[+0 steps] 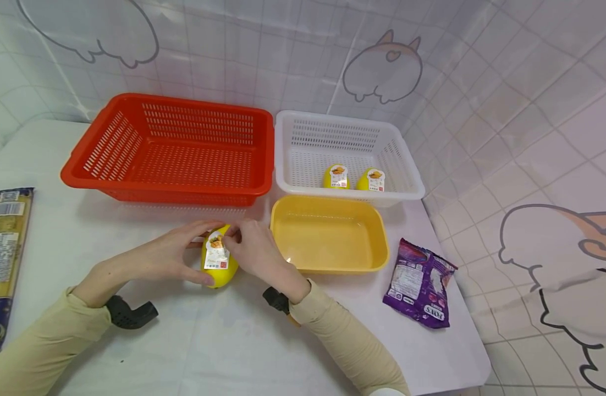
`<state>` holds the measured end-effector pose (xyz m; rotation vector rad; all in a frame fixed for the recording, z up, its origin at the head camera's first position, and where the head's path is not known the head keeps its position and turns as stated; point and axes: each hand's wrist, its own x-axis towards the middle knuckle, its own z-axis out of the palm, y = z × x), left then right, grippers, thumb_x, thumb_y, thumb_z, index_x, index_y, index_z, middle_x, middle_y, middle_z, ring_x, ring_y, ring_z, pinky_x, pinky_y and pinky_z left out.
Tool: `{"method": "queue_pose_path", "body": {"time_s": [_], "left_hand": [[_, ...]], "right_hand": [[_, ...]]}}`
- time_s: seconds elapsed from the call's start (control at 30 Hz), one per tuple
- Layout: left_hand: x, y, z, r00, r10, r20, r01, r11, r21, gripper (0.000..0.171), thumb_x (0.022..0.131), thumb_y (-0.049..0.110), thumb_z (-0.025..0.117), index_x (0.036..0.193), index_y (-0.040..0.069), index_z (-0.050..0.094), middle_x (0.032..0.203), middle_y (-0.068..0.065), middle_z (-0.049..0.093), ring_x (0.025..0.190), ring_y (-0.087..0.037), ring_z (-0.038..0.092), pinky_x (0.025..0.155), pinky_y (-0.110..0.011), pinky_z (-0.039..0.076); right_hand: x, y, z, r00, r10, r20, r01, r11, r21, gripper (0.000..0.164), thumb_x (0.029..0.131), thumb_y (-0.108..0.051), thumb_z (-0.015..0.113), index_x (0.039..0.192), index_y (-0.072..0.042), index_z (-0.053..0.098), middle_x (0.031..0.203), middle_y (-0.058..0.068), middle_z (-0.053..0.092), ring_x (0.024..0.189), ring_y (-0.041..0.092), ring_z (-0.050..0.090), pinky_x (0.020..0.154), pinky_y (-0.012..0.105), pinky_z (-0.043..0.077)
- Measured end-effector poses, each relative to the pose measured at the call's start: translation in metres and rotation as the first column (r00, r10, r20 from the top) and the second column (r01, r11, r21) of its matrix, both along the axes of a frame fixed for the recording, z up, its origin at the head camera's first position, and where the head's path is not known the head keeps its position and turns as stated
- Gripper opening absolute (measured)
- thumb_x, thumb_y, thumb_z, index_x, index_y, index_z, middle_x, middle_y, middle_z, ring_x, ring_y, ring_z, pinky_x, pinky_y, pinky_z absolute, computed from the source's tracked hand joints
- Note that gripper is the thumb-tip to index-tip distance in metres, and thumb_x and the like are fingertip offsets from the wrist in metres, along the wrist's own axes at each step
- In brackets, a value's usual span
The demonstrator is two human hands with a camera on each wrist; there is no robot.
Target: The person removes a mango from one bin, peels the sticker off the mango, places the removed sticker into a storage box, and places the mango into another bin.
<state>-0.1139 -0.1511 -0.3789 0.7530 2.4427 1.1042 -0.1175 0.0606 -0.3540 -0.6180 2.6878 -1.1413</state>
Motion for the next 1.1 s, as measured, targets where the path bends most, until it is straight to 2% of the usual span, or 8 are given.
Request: {"method": "queue_pose_path", "body": {"time_s": [0.27,0.5,0.8,1.1], "left_hand": [[-0.001,0.000,0.000,1.000,0.009,0.010,-0.009,1.000,0.000,0.107,0.066,0.046,0.092,0.151,0.012,0.038,0.152,-0.005,0.042,0.126,-0.023,0.055,0.106,-0.044,0.049],[-0.001,-0.001,-0.001,1.000,0.008,0.027,-0.009,1.000,0.024,0.105,0.066,0.044,0.093,0.151,0.013,0.039,0.152,-0.004,0.042,0.125,-0.023,0.056,0.106,-0.044,0.049],[-0.001,-0.002,-0.002,1.000,0.021,0.016,-0.021,1.000,-0.015,0.105,0.066,0.048,0.091,0.150,0.015,0.039,0.151,-0.004,0.043,0.126,-0.023,0.054,0.106,-0.047,0.048],[-0.002,-0.003,-0.002,0.999,0.018,0.026,-0.018,1.000,0.013,0.103,0.065,0.047,0.093,0.148,0.015,0.041,0.147,-0.002,0.047,0.126,-0.023,0.054,0.107,-0.047,0.048]], "right_hand": [[0.001,0.000,0.000,1.000,0.002,-0.021,-0.003,1.000,-0.031,0.008,0.096,-0.013,0.067,0.092,-0.007,0.070,0.080,0.000,0.065,0.071,0.012,0.056,0.063,0.018,0.048],[0.003,0.000,0.003,1.000,-0.005,0.001,0.005,0.999,-0.045,0.009,0.096,-0.015,0.067,0.093,-0.007,0.070,0.080,0.000,0.065,0.071,0.012,0.056,0.062,0.018,0.048],[0.005,0.002,0.012,1.000,-0.006,0.028,0.009,0.997,-0.080,0.010,0.096,-0.016,0.068,0.097,-0.006,0.070,0.083,0.001,0.067,0.073,0.012,0.057,0.061,0.018,0.049],[0.005,0.006,0.019,0.998,-0.034,0.043,0.039,0.995,-0.097,0.012,0.095,-0.015,0.069,0.098,-0.004,0.070,0.084,0.003,0.067,0.076,0.020,0.061,0.061,0.019,0.050]]}}
